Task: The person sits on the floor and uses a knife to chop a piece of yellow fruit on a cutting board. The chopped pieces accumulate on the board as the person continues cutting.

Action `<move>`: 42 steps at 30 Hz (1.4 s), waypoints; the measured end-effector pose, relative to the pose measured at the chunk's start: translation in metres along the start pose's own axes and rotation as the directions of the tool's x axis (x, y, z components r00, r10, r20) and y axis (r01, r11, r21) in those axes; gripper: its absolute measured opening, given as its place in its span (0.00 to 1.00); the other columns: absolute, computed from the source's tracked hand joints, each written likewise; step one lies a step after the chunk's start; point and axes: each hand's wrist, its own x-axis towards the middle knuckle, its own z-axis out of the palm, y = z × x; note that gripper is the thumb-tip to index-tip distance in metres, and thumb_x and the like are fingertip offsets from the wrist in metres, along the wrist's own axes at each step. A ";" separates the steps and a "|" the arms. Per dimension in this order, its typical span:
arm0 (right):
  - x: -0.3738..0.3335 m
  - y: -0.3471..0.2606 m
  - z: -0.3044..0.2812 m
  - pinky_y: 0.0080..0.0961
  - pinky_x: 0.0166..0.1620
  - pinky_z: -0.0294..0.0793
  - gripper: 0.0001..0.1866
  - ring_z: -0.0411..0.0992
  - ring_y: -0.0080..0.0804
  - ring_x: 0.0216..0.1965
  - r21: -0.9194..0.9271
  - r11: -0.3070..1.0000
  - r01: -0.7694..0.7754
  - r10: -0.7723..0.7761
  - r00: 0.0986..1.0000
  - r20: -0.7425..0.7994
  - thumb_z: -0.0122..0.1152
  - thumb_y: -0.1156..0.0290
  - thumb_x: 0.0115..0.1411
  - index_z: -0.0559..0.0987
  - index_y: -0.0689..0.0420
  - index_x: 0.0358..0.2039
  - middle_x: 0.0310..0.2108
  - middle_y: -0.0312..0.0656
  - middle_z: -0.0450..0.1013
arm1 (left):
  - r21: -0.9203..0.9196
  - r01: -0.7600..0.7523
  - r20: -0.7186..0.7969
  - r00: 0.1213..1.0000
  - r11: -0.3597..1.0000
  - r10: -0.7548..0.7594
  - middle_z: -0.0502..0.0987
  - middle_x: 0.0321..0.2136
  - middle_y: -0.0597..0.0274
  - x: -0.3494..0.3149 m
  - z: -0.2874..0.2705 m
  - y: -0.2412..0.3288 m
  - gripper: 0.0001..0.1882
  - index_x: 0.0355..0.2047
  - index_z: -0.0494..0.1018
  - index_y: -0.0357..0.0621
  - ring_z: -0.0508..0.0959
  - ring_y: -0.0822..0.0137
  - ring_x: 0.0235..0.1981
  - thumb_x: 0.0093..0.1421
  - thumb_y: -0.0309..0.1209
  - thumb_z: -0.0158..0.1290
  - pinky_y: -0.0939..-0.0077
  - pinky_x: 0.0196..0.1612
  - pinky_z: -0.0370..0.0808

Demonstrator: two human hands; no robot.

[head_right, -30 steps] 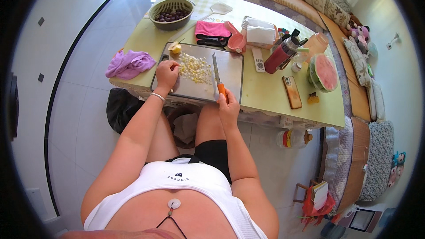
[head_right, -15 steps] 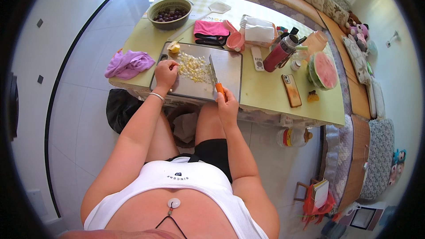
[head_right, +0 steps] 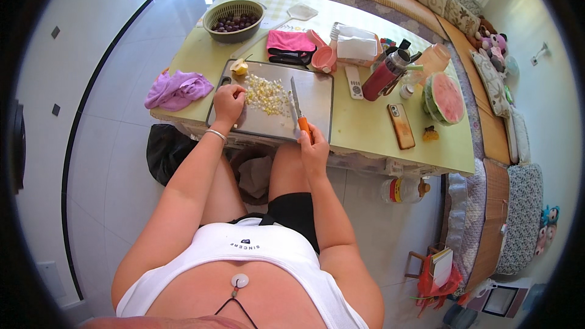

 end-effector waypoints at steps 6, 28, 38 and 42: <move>0.001 0.005 0.002 0.13 0.28 0.62 0.17 0.63 0.12 0.23 0.064 0.997 0.046 -0.045 0.999 -0.019 0.56 0.70 0.66 0.76 0.61 0.54 0.28 0.31 0.73 | -0.018 0.062 0.045 0.997 0.998 -0.061 0.79 0.25 0.60 0.001 0.002 0.001 0.02 0.23 0.78 0.47 0.77 0.54 0.33 0.50 0.28 0.56 0.57 0.40 0.70; 0.003 0.006 0.001 0.16 0.34 0.69 0.17 0.70 0.16 0.30 0.084 0.996 -0.037 0.041 0.998 -0.039 0.56 0.69 0.66 0.77 0.64 0.52 0.31 0.33 0.75 | -0.018 0.007 -0.001 1.000 1.000 -0.007 0.77 0.23 0.57 0.001 0.000 0.003 0.03 0.24 0.79 0.43 0.77 0.55 0.29 0.50 0.28 0.57 0.61 0.35 0.73; 0.001 0.006 0.004 0.16 0.35 0.69 0.17 0.70 0.17 0.30 0.100 0.995 0.002 0.005 0.997 -0.077 0.57 0.70 0.66 0.77 0.64 0.52 0.29 0.32 0.74 | -0.033 0.054 0.023 0.998 0.998 -0.053 0.78 0.24 0.58 0.000 0.000 0.001 0.03 0.23 0.78 0.45 0.77 0.54 0.31 0.50 0.27 0.56 0.59 0.38 0.72; 0.003 0.012 0.002 0.16 0.34 0.68 0.17 0.70 0.16 0.30 0.059 0.997 -0.048 0.050 0.998 -0.038 0.57 0.70 0.66 0.77 0.64 0.52 0.30 0.32 0.74 | -0.047 0.064 0.030 0.998 0.997 -0.062 0.78 0.25 0.59 0.000 0.001 0.003 0.02 0.23 0.78 0.45 0.77 0.54 0.32 0.50 0.27 0.56 0.58 0.39 0.71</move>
